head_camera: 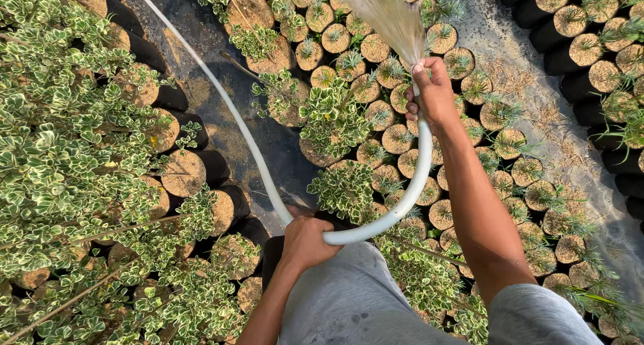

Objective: The person waters rows of potted plants using a white hose. They move along the rows, spraying water over the plants in a nursery setting.

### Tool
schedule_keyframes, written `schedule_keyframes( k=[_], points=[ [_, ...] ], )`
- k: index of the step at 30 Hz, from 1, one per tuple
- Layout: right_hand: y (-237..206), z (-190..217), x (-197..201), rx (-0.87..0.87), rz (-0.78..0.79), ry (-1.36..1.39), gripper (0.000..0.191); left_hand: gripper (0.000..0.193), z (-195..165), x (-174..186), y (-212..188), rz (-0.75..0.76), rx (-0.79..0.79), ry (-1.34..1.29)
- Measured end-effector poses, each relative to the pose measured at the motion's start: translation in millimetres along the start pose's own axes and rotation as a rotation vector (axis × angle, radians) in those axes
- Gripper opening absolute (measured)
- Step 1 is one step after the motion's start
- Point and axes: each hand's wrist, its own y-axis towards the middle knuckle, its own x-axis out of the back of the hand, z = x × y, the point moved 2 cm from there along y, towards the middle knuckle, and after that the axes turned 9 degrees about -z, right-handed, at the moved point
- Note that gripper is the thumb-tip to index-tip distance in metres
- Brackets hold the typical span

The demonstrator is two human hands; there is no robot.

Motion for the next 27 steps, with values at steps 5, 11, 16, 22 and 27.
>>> schedule_keyframes(
  k=[5,11,16,22,27],
  points=[
    [-4,-3,-8,-0.029,-0.025,0.003,0.007,0.02,12,12,0,-0.049,-0.045,-0.012],
    [-8,-13,-15,-0.054,-0.072,0.023,0.007,0.022,36,28,7,0.08,-0.007,-0.003],
    [-7,-15,-25,-0.059,-0.144,0.007,0.007,0.023,53,51,20,0.076,-0.066,-0.033],
    [-5,-19,-42,-0.066,-0.225,-0.018,0.012,0.029,77,75,34,0.175,-0.048,-0.046],
    [5,-11,-63,-0.071,-0.291,-0.117,0.013,0.03,94,90,46,0.18,-0.085,-0.053]
  ],
)
